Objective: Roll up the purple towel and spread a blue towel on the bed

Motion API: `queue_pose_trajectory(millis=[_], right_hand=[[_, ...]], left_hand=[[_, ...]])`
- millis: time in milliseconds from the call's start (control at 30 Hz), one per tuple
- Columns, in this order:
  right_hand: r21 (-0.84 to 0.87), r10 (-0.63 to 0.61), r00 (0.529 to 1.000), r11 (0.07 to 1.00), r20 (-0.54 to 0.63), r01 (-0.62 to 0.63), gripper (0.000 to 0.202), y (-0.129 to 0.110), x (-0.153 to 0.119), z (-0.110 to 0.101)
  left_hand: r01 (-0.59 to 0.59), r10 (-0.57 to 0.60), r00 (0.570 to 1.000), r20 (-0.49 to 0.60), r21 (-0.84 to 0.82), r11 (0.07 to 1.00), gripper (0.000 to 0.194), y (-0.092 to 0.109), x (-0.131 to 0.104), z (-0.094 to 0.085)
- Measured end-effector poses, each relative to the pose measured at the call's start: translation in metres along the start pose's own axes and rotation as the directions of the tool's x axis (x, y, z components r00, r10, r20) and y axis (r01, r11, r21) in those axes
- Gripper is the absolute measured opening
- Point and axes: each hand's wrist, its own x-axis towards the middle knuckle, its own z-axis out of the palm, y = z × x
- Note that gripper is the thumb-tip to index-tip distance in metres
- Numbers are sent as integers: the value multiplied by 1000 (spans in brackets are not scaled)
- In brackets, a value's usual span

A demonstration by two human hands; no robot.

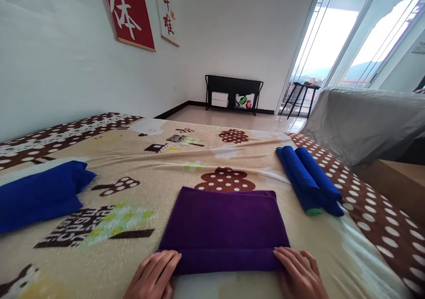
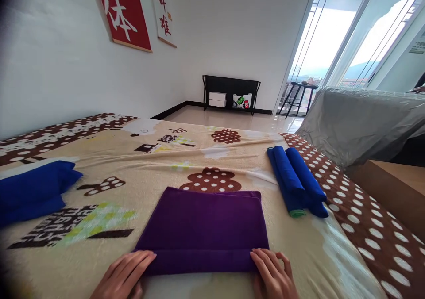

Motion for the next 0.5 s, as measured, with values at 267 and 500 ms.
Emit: queue_pose_trajectory(millis=[267,500], right_hand=[[144,96,991,984,96,-109,35,5,20,-12],[-96,37,999,995,-21,-38,57,-48,64,12]], left_hand=[[115,-112,992,56,-46,992,48,-9,24,-4],[99,-100,993,66,15,995,48,49,85,7]])
